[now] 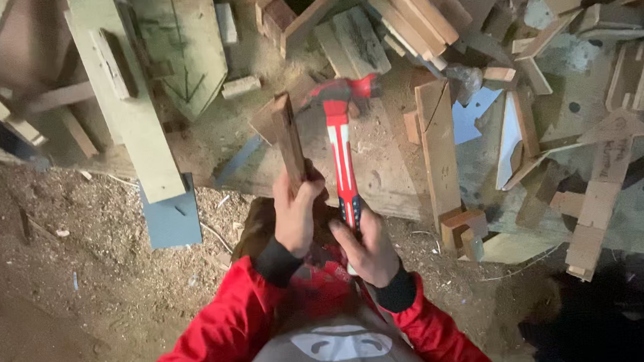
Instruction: The person uses a red claw hammer to drive nails into small wooden pieces on a cluttered workbench. They repeatedly position the wood, strike the nails, and adjust the pieces while working among scattered wood scraps and tools.
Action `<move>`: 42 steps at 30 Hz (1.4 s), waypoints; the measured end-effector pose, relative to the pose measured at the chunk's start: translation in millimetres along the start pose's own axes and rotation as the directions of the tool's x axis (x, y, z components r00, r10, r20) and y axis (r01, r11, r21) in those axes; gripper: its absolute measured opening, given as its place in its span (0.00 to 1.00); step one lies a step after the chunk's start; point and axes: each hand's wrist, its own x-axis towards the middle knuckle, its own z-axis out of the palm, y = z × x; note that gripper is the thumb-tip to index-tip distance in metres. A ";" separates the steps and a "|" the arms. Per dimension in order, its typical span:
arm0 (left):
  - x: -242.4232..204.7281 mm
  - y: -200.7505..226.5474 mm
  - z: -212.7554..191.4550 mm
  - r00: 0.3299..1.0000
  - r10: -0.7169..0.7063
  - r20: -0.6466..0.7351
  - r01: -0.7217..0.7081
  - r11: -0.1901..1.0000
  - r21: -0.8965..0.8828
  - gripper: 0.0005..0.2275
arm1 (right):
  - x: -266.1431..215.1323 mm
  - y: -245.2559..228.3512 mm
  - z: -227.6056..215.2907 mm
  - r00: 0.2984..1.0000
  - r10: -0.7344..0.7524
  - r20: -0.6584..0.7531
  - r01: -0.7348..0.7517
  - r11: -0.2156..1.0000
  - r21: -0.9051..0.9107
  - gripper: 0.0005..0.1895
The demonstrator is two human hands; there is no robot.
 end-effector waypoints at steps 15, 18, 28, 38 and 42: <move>-1.8 24.6 -34.4 0.961 0.277 0.018 -0.253 0.846 0.469 0.27 | 3.2 -29.4 -51.9 0.920 0.163 0.357 -0.288 0.898 0.332 0.15; 8.9 26.1 -61.3 0.805 0.585 0.100 -0.523 0.619 0.586 0.45 | -5.0 -35.8 -69.4 0.899 0.157 0.409 -0.300 0.901 0.314 0.15; 47.9 66.1 -98.7 0.517 0.701 0.491 -0.766 0.122 0.631 0.23 | -38.7 -76.6 -93.1 0.930 0.288 0.228 -0.297 0.955 0.007 0.14; 54.4 104.9 -107.9 0.410 0.669 0.620 -0.826 -0.016 0.563 0.12 | -41.3 -92.1 -103.7 0.939 0.038 0.341 0.128 0.884 -0.450 0.23; 65.8 120.5 -119.4 0.301 0.681 0.667 -0.887 -0.057 0.458 0.10 | -45.2 -102.4 -119.0 0.868 0.285 0.407 0.002 0.817 -0.576 0.35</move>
